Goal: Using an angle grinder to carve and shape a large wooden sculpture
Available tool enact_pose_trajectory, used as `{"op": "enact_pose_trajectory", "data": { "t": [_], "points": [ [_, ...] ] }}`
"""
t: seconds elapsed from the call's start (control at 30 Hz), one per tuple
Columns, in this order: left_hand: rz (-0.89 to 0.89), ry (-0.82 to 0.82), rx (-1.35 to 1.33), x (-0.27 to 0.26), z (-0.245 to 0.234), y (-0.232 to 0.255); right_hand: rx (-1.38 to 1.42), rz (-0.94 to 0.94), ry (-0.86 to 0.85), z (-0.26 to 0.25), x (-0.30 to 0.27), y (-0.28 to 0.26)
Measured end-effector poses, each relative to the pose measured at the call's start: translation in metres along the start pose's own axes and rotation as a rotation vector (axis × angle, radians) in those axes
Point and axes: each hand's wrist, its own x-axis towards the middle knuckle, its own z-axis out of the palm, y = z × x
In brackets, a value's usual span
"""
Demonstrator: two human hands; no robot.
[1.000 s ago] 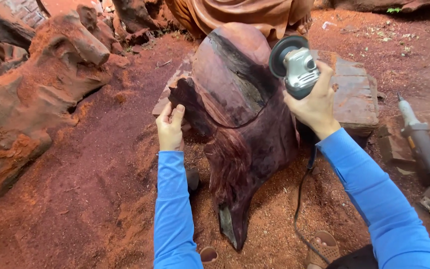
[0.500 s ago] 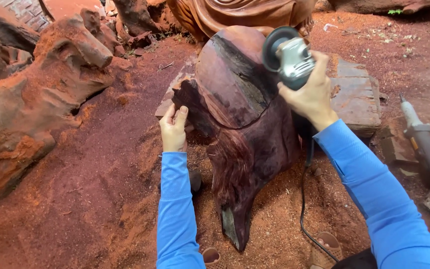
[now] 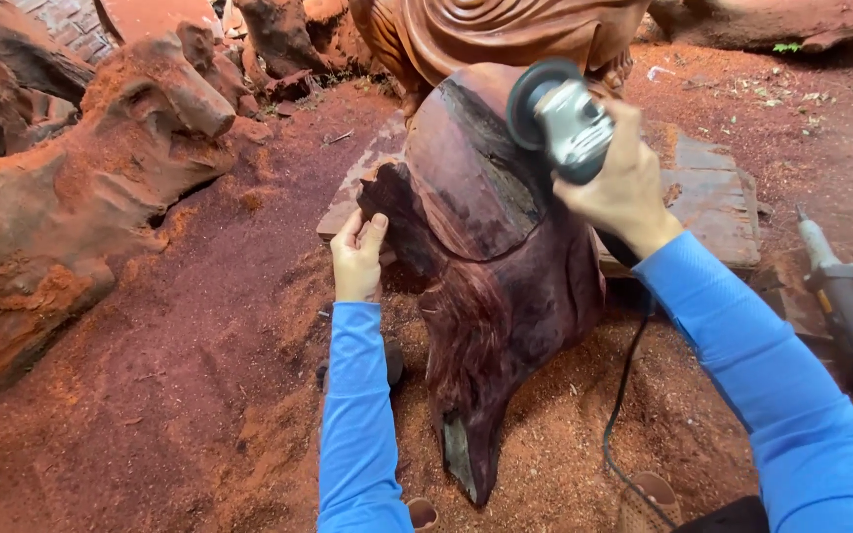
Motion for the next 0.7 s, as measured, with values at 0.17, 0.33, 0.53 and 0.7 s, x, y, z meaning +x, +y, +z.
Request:
{"op": "enact_pose_trajectory", "data": {
  "t": [0.17, 0.33, 0.53, 0.7],
  "points": [
    [-0.045, 0.025, -0.002, 0.0, 0.002, 0.008, 0.067, 0.123, -0.013, -0.008, 0.004, -0.011],
    [-0.092, 0.059, 0.001, -0.003, 0.002, 0.004, 0.106, 0.132, -0.033, -0.008, 0.01, -0.02],
    [-0.028, 0.011, -0.006, 0.0, 0.0, -0.001, 0.039, 0.007, -0.09, -0.008, 0.025, -0.022],
    [-0.063, 0.048, 0.012, 0.0, 0.0, 0.001, 0.031, 0.044, -0.101, -0.014, 0.034, -0.028]
  ]
}}
